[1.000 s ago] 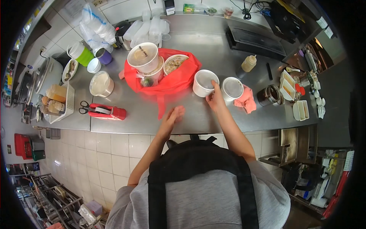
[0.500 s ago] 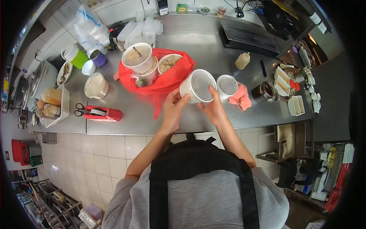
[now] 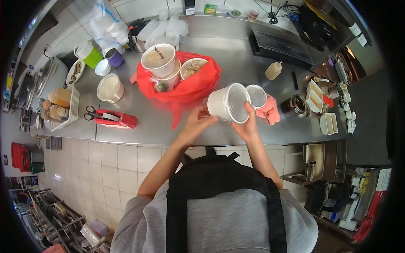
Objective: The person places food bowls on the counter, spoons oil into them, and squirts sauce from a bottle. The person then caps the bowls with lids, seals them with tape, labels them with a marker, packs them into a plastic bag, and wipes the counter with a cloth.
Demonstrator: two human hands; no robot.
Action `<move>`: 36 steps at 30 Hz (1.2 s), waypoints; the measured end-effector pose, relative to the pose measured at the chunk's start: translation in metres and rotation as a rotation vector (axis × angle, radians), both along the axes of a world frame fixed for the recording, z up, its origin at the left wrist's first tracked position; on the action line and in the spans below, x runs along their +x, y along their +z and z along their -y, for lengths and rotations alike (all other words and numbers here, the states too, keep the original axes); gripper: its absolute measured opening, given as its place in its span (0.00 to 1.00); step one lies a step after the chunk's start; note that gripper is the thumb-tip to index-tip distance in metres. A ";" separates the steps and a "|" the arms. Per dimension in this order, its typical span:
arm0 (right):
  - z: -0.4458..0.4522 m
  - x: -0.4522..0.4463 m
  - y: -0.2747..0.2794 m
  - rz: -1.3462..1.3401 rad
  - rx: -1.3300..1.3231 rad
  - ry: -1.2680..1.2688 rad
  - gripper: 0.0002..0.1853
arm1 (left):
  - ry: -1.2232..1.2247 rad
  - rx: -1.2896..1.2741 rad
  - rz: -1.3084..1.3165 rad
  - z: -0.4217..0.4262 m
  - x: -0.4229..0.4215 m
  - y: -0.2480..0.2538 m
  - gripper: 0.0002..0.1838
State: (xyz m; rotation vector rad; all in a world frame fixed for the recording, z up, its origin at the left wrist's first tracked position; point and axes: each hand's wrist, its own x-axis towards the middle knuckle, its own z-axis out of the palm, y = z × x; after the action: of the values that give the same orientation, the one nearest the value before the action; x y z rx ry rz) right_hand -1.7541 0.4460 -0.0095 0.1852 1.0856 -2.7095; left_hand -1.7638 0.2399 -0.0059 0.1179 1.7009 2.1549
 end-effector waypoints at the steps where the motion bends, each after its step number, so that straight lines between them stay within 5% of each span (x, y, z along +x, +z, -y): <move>1: -0.003 0.000 0.001 -0.022 0.029 -0.004 0.36 | 0.071 -0.053 0.016 0.005 0.000 0.000 0.24; 3: -0.011 0.000 0.001 -0.028 0.065 -0.018 0.37 | 0.211 -0.158 0.046 0.011 -0.001 0.002 0.23; 6: -0.015 0.003 0.003 -0.036 0.112 -0.028 0.37 | 0.364 0.010 -0.001 0.015 -0.008 0.004 0.21; 12: -0.014 0.005 -0.001 -0.033 0.184 0.034 0.37 | 0.093 -0.120 0.084 0.006 -0.017 0.031 0.16; 18: -0.021 0.005 -0.015 -0.082 0.169 0.073 0.38 | 0.009 0.204 0.173 0.005 -0.013 0.014 0.16; 24: -0.039 0.001 -0.015 -0.065 0.149 0.117 0.36 | -0.100 -0.076 0.082 0.003 0.000 0.013 0.25; 27: -0.030 -0.007 -0.008 0.004 0.234 0.099 0.36 | 0.097 -0.240 -0.039 0.005 -0.002 0.000 0.30; 34: -0.004 -0.049 -0.053 0.162 0.654 -0.008 0.34 | 0.143 -0.250 -0.106 0.013 -0.015 -0.009 0.29; 36: 0.000 -0.049 -0.044 -0.057 0.690 0.039 0.34 | 0.237 -0.244 -0.210 0.016 -0.021 -0.019 0.27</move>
State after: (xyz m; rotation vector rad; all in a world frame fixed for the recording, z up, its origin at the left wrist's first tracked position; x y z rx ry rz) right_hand -1.8032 0.4460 -0.0531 0.1874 1.9733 -2.2057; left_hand -1.7846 0.2240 -0.0253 0.0804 2.1821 2.1367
